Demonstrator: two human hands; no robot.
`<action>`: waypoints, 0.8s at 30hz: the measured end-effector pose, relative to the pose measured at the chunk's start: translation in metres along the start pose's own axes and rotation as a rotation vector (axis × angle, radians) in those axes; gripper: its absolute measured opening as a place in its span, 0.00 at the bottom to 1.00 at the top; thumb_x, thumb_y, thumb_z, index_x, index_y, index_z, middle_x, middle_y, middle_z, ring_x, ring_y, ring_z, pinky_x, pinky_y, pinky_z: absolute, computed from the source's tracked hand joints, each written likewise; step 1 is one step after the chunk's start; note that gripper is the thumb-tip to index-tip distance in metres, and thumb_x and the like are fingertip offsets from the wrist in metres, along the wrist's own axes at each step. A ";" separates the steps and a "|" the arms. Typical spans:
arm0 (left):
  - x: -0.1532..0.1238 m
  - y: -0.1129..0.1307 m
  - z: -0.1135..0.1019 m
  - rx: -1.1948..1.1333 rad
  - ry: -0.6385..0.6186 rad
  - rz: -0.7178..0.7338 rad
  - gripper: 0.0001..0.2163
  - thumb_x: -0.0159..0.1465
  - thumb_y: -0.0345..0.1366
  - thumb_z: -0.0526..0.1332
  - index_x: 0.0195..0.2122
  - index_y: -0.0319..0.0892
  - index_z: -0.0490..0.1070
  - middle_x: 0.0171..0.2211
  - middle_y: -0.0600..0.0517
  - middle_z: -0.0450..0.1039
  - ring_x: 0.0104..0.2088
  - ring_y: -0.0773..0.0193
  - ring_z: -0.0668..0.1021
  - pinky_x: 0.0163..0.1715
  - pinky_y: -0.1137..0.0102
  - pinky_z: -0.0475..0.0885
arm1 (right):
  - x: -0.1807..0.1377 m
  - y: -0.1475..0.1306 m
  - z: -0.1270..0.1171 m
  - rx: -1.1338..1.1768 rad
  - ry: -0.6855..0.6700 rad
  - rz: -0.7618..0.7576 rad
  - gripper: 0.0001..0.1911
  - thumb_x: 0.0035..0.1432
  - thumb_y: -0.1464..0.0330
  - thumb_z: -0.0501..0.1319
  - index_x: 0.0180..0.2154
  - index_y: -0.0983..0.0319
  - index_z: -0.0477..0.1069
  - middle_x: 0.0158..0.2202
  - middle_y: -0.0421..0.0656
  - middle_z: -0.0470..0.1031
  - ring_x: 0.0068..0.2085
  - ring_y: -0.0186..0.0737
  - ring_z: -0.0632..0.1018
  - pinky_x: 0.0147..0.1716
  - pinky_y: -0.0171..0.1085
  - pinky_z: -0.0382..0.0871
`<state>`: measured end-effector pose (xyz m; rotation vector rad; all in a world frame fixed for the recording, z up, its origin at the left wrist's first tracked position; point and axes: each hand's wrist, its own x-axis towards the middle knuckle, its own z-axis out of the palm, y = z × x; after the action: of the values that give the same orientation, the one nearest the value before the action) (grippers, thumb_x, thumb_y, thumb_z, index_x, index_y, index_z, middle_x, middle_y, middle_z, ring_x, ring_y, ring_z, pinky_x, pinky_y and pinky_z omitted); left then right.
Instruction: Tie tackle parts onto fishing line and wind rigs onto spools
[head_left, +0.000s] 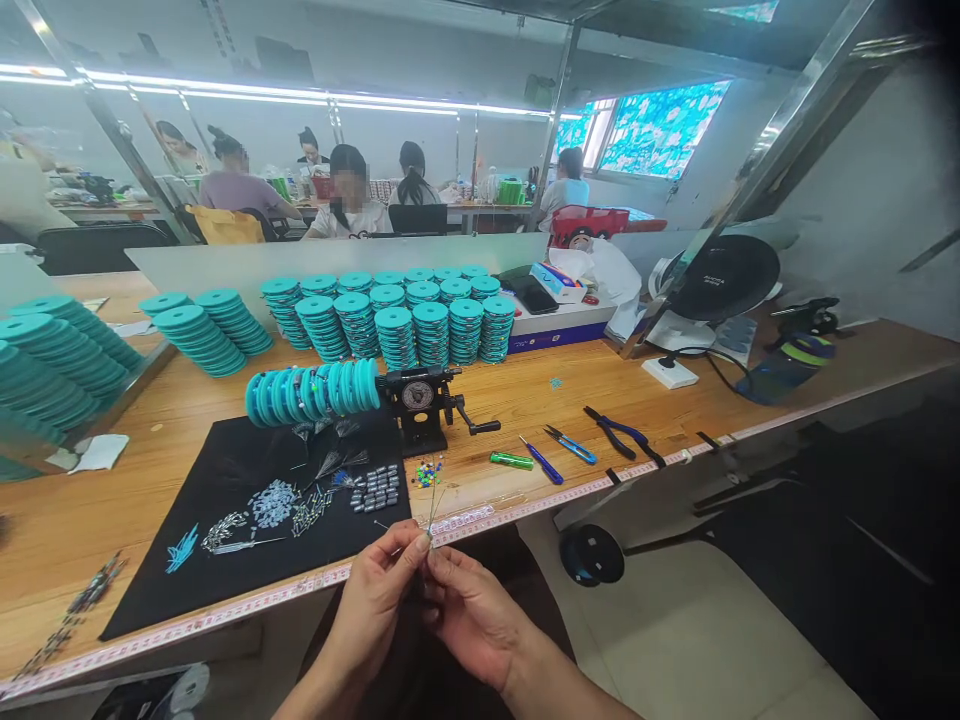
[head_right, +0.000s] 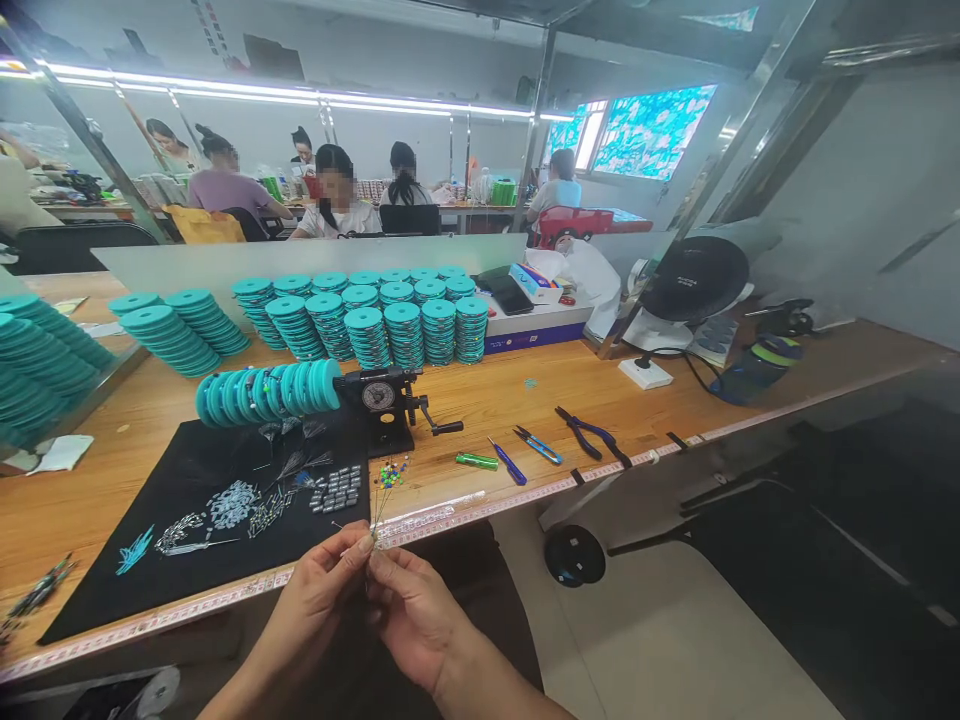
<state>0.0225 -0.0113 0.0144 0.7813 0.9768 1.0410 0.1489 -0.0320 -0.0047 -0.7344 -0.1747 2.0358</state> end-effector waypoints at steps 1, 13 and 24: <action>0.000 0.001 0.000 0.010 -0.001 0.006 0.12 0.55 0.43 0.70 0.25 0.40 0.76 0.29 0.54 0.68 0.30 0.66 0.70 0.31 0.73 0.68 | 0.000 -0.001 -0.001 0.007 -0.007 0.009 0.14 0.46 0.67 0.75 0.30 0.64 0.73 0.27 0.35 0.68 0.27 0.27 0.67 0.26 0.29 0.55; 0.005 -0.002 -0.008 0.178 0.019 0.123 0.11 0.57 0.42 0.68 0.25 0.40 0.75 0.32 0.52 0.66 0.37 0.61 0.69 0.39 0.71 0.64 | 0.004 -0.020 -0.013 -0.027 -0.148 0.276 0.13 0.51 0.68 0.72 0.35 0.64 0.70 0.34 0.44 0.78 0.19 0.22 0.68 0.17 0.24 0.46; 0.003 0.006 -0.016 0.336 0.046 0.229 0.10 0.56 0.43 0.68 0.26 0.40 0.78 0.32 0.51 0.65 0.38 0.60 0.68 0.41 0.69 0.63 | 0.005 -0.015 -0.013 -0.152 -0.110 0.137 0.16 0.49 0.64 0.73 0.28 0.65 0.69 0.21 0.35 0.72 0.21 0.24 0.72 0.23 0.25 0.61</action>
<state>0.0064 -0.0052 0.0127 1.1713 1.1367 1.1079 0.1653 -0.0217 -0.0115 -0.7457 -0.3548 2.2132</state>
